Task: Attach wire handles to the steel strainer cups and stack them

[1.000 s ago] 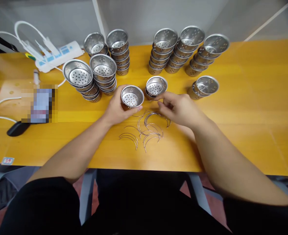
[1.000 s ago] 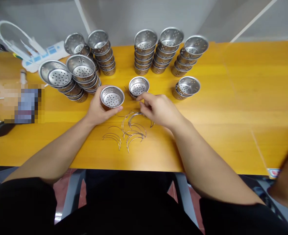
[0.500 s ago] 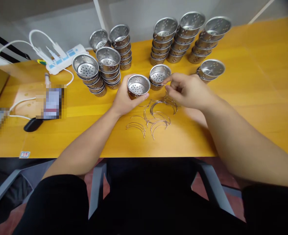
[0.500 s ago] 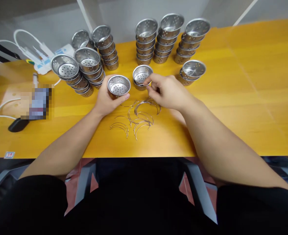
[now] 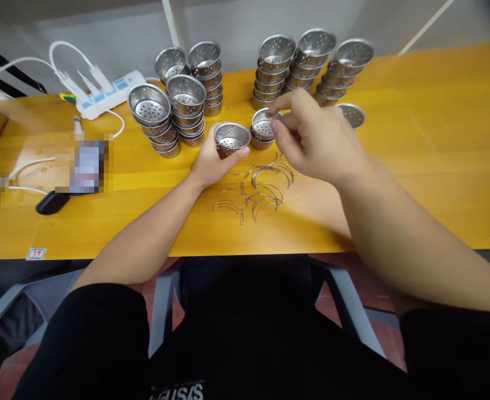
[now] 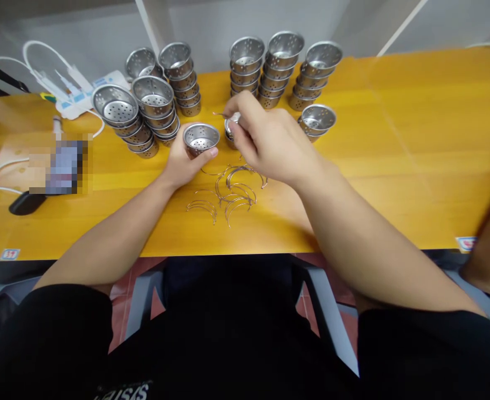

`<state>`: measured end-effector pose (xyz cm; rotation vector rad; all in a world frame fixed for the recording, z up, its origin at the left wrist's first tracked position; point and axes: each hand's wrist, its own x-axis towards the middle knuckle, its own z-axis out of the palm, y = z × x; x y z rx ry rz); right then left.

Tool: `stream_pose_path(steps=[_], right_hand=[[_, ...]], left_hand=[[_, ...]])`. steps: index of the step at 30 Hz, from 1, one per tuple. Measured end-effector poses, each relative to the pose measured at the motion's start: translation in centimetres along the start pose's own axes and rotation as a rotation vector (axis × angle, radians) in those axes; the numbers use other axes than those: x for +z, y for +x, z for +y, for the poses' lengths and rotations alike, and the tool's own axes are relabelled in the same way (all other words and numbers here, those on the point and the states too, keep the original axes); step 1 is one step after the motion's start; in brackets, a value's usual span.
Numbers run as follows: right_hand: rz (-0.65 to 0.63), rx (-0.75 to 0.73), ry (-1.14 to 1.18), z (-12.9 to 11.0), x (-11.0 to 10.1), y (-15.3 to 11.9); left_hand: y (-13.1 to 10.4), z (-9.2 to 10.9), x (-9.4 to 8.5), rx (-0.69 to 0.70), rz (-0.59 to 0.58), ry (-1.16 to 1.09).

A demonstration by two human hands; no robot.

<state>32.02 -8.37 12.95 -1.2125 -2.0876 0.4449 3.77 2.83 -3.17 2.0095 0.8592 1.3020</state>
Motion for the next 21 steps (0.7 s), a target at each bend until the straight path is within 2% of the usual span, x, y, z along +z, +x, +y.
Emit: stream_pose_path(steps=[3, 6, 10, 21], right_hand=[[0.019, 0.024, 0.012, -0.3, 0.9, 1.5], [0.065, 0.044, 0.051, 1.0, 3.1, 2.4], [0.075, 0.058, 0.084, 2.8, 5.5, 2.2], [0.044, 0.084, 0.156, 4.6, 6.3, 1.6]], left_hand=[[0.0, -1.2, 0.4, 0.009, 0.004, -0.023], [-0.2, -1.6, 0.4, 0.012, 0.009, -0.032], [-0.3, -1.3, 0.5, 0.056, -0.015, -0.036], [-0.7, 0.6, 0.7, 0.048, -0.029, -0.002]])
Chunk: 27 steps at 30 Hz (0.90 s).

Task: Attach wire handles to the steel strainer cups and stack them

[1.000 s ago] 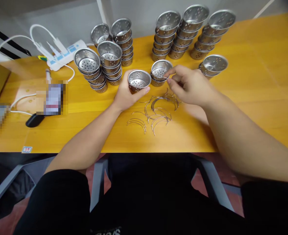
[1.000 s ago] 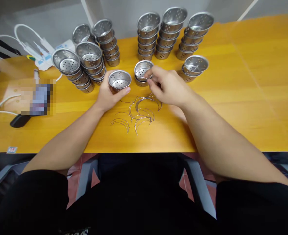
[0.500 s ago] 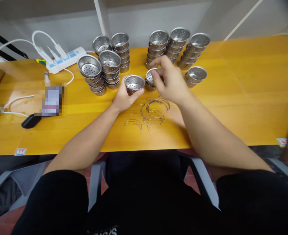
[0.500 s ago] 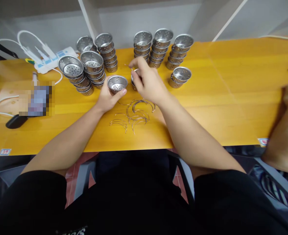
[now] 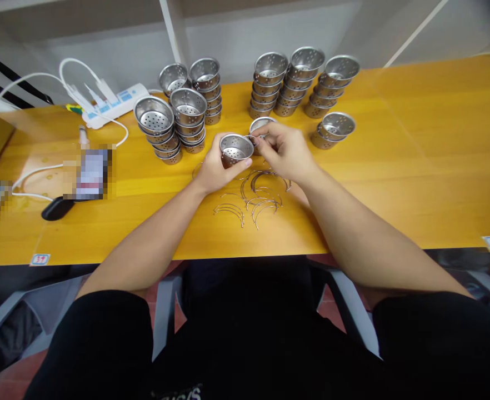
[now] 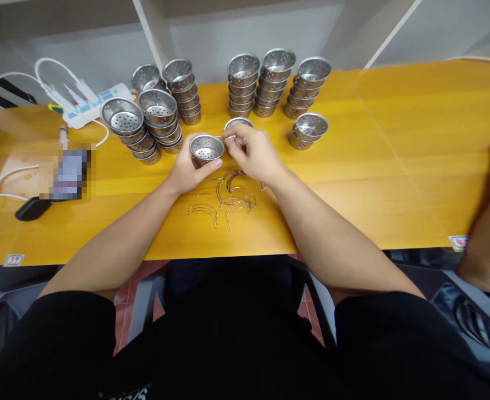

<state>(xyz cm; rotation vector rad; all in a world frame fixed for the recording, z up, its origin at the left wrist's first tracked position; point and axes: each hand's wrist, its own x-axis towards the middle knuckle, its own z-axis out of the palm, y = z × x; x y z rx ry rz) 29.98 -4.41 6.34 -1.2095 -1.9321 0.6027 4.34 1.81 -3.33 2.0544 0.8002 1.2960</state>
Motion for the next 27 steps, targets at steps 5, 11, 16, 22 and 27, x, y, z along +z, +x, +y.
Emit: stream_pose_path(steps=[5, 11, 16, 22, 27], right_hand=[[-0.013, -0.020, 0.018, -0.1, 0.2, 0.1], [-0.002, -0.027, 0.003, 0.2, 0.2, 0.0], [0.004, -0.030, -0.022, 0.0, 0.2, -0.2], [0.036, -0.041, -0.011, 0.2, 0.6, -0.2], [0.081, -0.062, 0.003, 0.5, 1.2, -0.1]], left_hand=[[-0.2, 0.6, -0.1, 0.036, -0.041, -0.031], [-0.4, 0.9, -0.3, 0.038, -0.051, -0.010], [-0.5, 1.6, -0.3, 0.012, -0.058, 0.018], [-0.5, 2.4, -0.3, 0.052, -0.073, -0.010], [-0.5, 2.8, -0.4, 0.045, -0.084, -0.029]])
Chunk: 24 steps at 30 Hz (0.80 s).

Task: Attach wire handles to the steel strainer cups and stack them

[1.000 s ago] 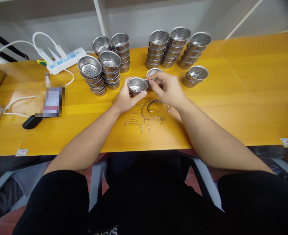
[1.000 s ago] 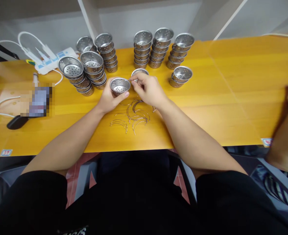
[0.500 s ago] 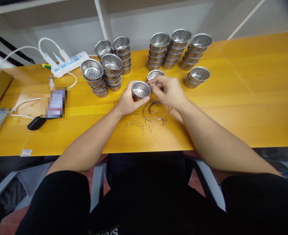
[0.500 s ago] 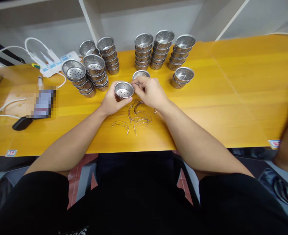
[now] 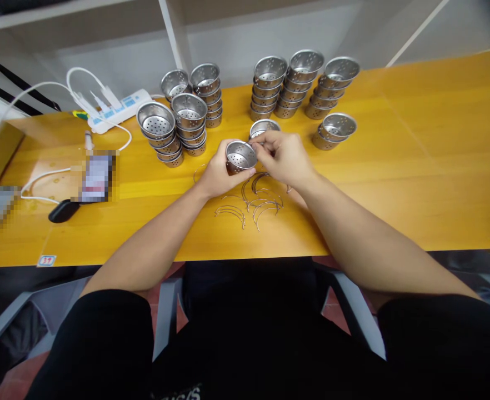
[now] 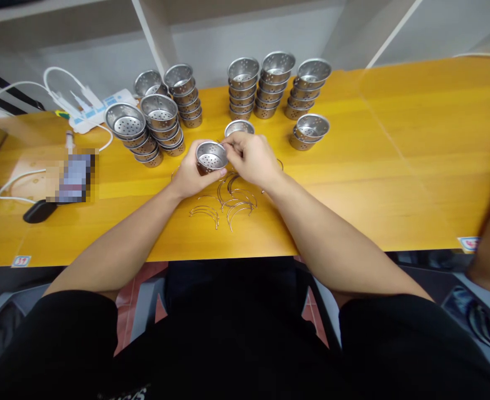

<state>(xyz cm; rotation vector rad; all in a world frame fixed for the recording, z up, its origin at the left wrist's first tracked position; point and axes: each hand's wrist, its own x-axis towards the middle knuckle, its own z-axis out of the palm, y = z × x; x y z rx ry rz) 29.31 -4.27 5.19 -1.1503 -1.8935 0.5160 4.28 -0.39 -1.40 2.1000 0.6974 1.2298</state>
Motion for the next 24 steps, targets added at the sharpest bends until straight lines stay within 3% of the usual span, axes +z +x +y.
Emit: stream_pose_path(steps=[7, 16, 18, 24], right_hand=[[0.068, 0.023, 0.109, 0.3, 1.3, -0.2], [0.104, -0.044, 0.328, -1.1, 2.0, -0.1], [0.047, -0.051, 0.430, -1.6, 1.5, 0.0], [-0.316, 0.060, 0.693, -1.8, -0.3, 0.2]], left_hand=[[0.1, 0.6, 0.3, -0.075, -0.001, 0.038], [0.2, 3.8, -0.1, -0.155, 0.006, 0.066], [0.2, 4.1, -0.1, -0.168, -0.004, 0.021], [0.6, 3.6, -0.5, -0.224, -0.023, -0.149]])
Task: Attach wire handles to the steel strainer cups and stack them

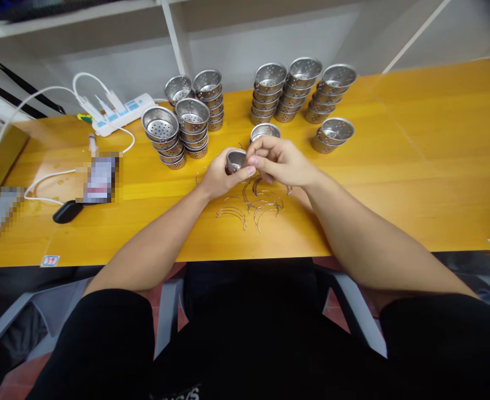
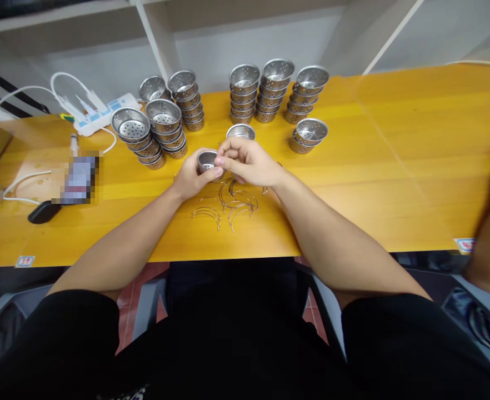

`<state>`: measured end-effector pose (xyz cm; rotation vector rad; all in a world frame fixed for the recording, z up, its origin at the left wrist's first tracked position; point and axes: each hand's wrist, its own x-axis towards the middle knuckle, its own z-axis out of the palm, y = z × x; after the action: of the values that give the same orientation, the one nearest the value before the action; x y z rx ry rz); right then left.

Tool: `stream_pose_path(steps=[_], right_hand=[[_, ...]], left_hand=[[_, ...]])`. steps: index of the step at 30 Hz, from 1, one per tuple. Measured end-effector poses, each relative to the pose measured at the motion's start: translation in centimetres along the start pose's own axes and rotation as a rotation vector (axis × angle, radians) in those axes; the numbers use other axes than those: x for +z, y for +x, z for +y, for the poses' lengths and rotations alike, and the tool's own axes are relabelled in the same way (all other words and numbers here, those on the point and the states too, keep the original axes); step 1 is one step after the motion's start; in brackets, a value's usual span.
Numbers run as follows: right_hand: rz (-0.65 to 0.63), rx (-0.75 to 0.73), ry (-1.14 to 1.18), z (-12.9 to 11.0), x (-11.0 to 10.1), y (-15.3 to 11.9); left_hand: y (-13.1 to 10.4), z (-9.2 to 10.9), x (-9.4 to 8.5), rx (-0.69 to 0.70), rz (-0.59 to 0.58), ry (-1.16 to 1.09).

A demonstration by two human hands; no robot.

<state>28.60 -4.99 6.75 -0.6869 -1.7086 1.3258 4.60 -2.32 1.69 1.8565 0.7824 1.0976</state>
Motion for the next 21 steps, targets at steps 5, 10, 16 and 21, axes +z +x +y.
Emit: stream_pose_path(steps=[5, 10, 16, 21], right_hand=[[0.036, 0.006, 0.057, 0.3, 0.8, 0.2], [0.070, 0.002, 0.056, 0.6, 1.3, 0.4], [0.044, 0.007, 0.059, 0.6, 0.9, 0.3], [0.050, 0.042, -0.008, 1.1, 0.8, 0.2]], left_hand=[[0.1, -0.9, -0.3, 0.138, -0.033, 0.019], [0.1, -1.4, -0.2, 0.155, -0.014, 0.165], [0.1, -1.4, -0.3, 0.161, -0.018, 0.193], [0.1, -1.4, -0.3, 0.111, -0.025, 0.165]])
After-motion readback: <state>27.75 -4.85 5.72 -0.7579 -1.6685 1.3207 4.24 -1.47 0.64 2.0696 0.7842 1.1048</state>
